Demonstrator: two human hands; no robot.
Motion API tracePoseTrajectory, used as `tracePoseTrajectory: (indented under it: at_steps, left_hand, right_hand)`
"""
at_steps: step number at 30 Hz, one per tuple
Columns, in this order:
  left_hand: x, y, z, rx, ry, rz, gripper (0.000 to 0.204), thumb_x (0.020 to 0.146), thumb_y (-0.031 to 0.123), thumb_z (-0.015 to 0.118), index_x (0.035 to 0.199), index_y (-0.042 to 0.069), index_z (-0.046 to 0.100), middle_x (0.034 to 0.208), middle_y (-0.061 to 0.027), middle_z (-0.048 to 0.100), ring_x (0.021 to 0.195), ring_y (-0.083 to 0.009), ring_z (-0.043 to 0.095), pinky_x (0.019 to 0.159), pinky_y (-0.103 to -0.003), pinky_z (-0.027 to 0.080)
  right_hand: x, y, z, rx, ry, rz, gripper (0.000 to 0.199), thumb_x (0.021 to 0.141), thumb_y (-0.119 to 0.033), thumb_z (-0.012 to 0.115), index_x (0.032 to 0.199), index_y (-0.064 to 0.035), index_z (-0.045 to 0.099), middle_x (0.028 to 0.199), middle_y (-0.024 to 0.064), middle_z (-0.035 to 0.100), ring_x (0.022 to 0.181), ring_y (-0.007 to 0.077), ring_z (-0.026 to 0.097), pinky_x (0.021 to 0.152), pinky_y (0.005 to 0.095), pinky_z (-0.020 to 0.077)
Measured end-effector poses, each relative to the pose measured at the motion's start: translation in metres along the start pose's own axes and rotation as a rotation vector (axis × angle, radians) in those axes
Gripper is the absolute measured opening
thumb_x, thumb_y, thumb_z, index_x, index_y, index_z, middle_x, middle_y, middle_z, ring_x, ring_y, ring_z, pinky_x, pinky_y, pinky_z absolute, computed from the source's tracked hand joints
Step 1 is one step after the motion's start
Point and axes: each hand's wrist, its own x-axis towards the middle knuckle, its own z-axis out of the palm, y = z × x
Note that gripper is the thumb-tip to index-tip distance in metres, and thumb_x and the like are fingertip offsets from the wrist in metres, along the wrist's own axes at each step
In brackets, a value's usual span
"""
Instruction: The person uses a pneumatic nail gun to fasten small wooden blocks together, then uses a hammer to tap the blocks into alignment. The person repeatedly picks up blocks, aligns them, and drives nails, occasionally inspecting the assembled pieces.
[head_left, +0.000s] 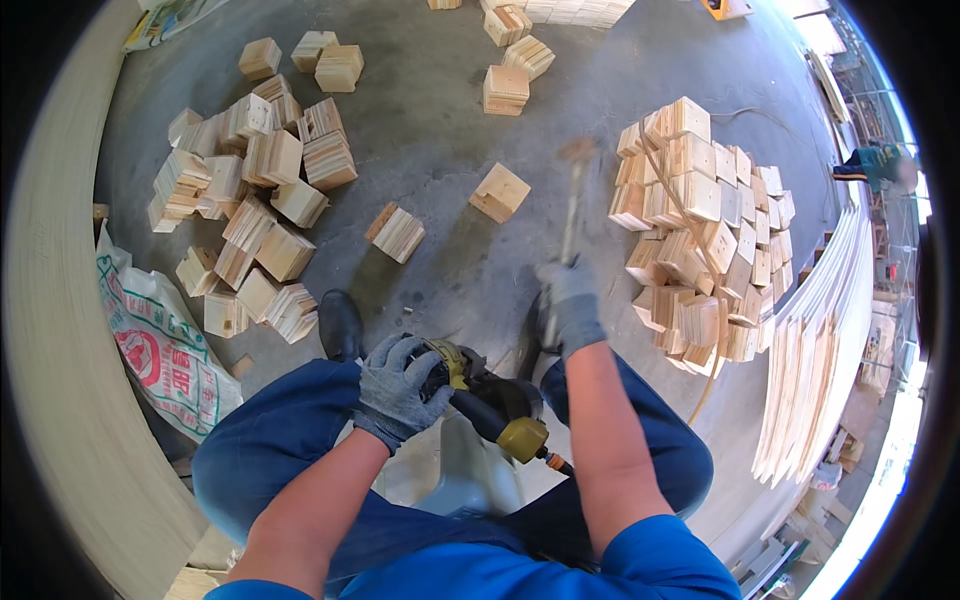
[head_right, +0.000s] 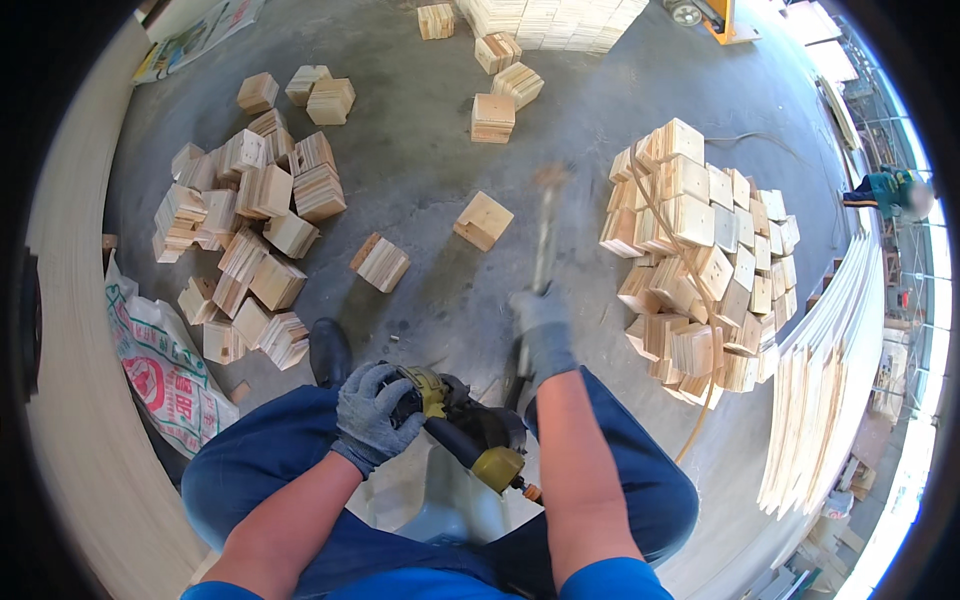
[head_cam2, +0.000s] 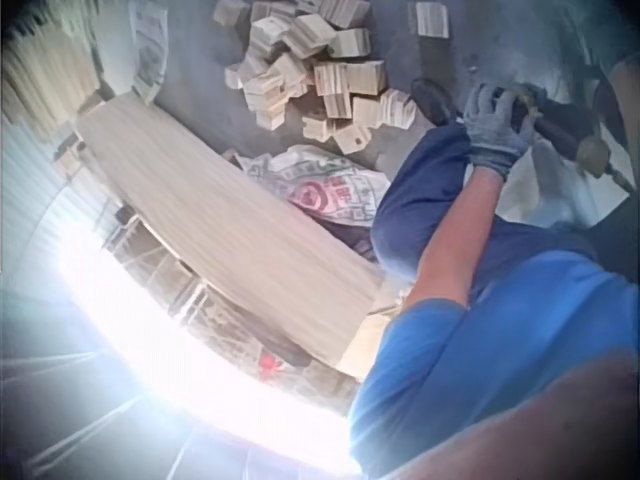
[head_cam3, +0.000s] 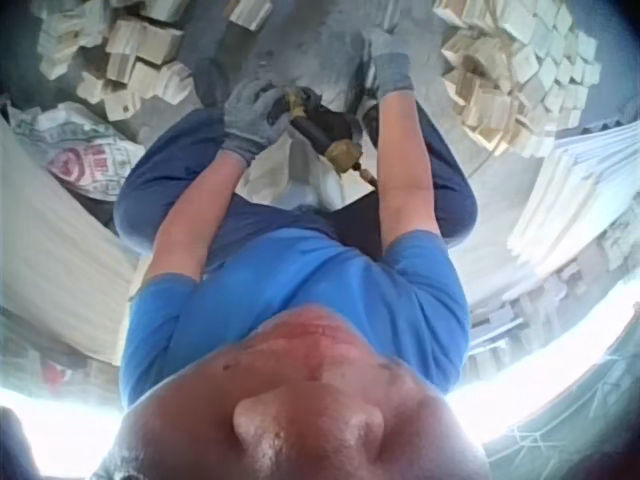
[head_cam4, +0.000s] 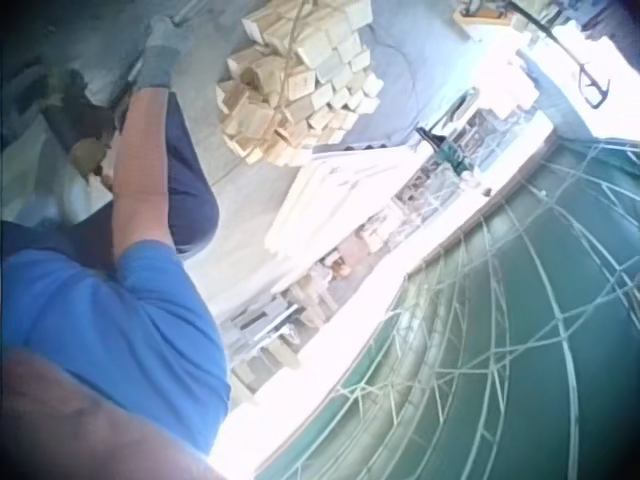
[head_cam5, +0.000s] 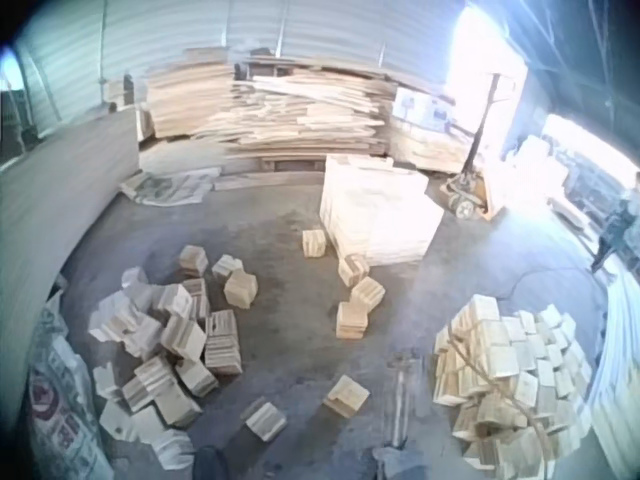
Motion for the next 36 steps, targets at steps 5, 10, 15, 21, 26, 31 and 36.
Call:
tracePoseTrajectory:
  at_steps: [5, 10, 15, 21, 26, 31, 36]
  left_hand:
    - [-0.006, 0.002, 0.001, 0.043, -0.008, -0.02, 0.056, 0.067, 0.035, 0.086, 0.116, 0.019, 0.066, 0.124, -0.0115, 0.062, 0.12, -0.0412, 0.058, 0.1, -0.054, 0.05]
    - [-0.012, -0.004, 0.002, 0.033, 0.001, -0.025, 0.058, 0.067, 0.035, 0.086, 0.118, 0.02, 0.065, 0.125, -0.0114, 0.061, 0.121, -0.0416, 0.057, 0.101, -0.054, 0.049]
    - [-0.012, -0.007, 0.003, 0.012, 0.007, -0.025, 0.058, 0.066, 0.035, 0.086, 0.118, 0.019, 0.065, 0.125, -0.0125, 0.061, 0.121, -0.0423, 0.057, 0.1, -0.055, 0.049]
    - [-0.002, 0.001, 0.009, -0.024, -0.023, 0.006, 0.053, 0.066, 0.032, 0.086, 0.113, 0.016, 0.068, 0.125, -0.0147, 0.061, 0.119, -0.0436, 0.058, 0.101, -0.055, 0.05]
    - [0.0, -0.018, 0.003, 0.061, 0.037, -0.062, 0.052, 0.066, 0.032, 0.085, 0.112, 0.014, 0.068, 0.123, -0.0159, 0.061, 0.118, -0.0438, 0.059, 0.101, -0.055, 0.05]
    - [-0.012, -0.013, 0.003, 0.017, -0.003, -0.037, 0.054, 0.066, 0.035, 0.085, 0.114, 0.017, 0.067, 0.122, -0.0149, 0.06, 0.119, -0.0438, 0.058, 0.099, -0.055, 0.051]
    - [-0.015, -0.009, 0.002, 0.018, 0.028, -0.003, 0.06, 0.064, 0.034, 0.085, 0.117, 0.018, 0.063, 0.123, -0.0146, 0.058, 0.118, -0.0438, 0.058, 0.096, -0.056, 0.051]
  right_hand:
    - [-0.061, -0.205, -0.07, 0.085, 0.089, -0.317, 0.02, 0.082, -0.012, 0.075, 0.096, -0.0055, 0.063, 0.073, 0.003, 0.063, 0.059, 0.0096, 0.058, 0.052, 0.0309, 0.0479]
    - [-0.05, -0.294, -0.163, -0.235, 0.618, -1.389, 0.012, 0.092, -0.02, 0.073, 0.092, -0.0087, 0.071, 0.076, 0.0027, 0.07, 0.067, 0.01, 0.068, 0.059, 0.0275, 0.0543]
    - [-0.061, -0.292, -0.145, -0.488, 0.775, -1.638, 0.019, 0.1, -0.021, 0.064, 0.089, -0.0129, 0.076, 0.084, 0.0085, 0.074, 0.075, 0.018, 0.075, 0.071, 0.0314, 0.0635]
    - [0.034, 0.088, 0.06, -0.271, -0.044, 0.071, 0.025, 0.085, -0.019, 0.073, 0.105, -0.0039, 0.073, 0.087, 0.0116, 0.076, 0.073, 0.0249, 0.071, 0.069, 0.0382, 0.0573]
    - [0.0, 0.024, 0.06, -0.229, -0.008, -0.286, 0.025, 0.079, -0.019, 0.076, 0.096, -0.0025, 0.067, 0.078, 0.0116, 0.07, 0.069, 0.0221, 0.068, 0.066, 0.0382, 0.0537]
    - [-0.003, 0.018, 0.038, -0.24, -0.001, -0.255, 0.023, 0.079, -0.014, 0.078, 0.091, -0.0017, 0.064, 0.069, 0.0036, 0.062, 0.064, 0.0169, 0.061, 0.06, 0.0342, 0.0488]
    - [0.001, 0.094, 0.02, -0.197, -0.02, -0.083, 0.024, 0.079, -0.014, 0.072, 0.099, -0.0014, 0.067, 0.075, 0.01, 0.066, 0.07, 0.023, 0.065, 0.069, 0.0366, 0.0518]
